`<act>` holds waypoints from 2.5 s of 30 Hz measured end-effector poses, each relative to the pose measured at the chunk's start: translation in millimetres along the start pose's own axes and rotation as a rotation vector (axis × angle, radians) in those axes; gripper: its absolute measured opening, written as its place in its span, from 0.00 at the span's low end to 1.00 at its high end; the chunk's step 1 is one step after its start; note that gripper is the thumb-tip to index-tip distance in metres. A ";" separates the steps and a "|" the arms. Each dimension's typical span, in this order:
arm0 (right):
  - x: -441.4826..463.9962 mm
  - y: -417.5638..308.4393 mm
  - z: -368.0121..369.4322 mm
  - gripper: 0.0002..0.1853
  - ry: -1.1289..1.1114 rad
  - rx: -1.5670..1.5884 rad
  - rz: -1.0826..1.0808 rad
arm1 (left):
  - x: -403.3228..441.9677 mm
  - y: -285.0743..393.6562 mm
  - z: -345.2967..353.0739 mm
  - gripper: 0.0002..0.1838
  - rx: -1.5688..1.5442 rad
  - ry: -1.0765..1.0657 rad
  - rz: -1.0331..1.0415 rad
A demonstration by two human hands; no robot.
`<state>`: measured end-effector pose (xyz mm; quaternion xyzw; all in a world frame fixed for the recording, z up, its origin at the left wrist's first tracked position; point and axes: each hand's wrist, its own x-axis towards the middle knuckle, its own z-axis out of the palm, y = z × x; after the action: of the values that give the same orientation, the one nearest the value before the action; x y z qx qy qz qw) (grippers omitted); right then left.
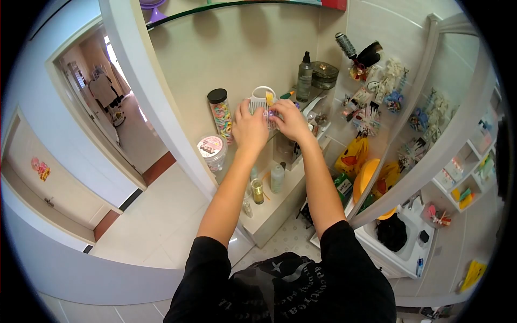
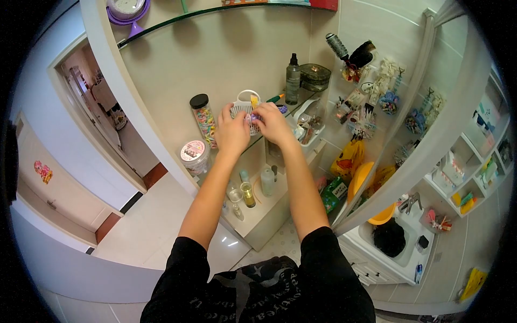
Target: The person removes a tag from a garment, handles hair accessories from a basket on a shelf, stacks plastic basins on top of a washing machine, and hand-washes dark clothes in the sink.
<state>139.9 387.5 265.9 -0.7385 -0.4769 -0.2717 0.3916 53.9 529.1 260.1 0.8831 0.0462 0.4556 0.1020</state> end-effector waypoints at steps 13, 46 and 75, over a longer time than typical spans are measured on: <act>-21.3 27.3 23.2 0.36 0.140 0.497 0.292 | -1.6 12.2 -3.1 0.14 -0.082 0.008 0.037; -45.6 19.2 44.0 0.30 0.311 0.730 0.462 | 15.5 14.0 15.0 0.13 -0.203 -0.067 0.047; -52.4 21.8 55.8 0.28 0.298 0.606 0.388 | 27.6 -0.6 8.2 0.10 -0.144 -0.271 0.145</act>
<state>140.6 403.3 188.0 -0.6183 -0.3250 -0.1435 0.7011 76.6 533.4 277.3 0.9278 -0.0648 0.3407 0.1372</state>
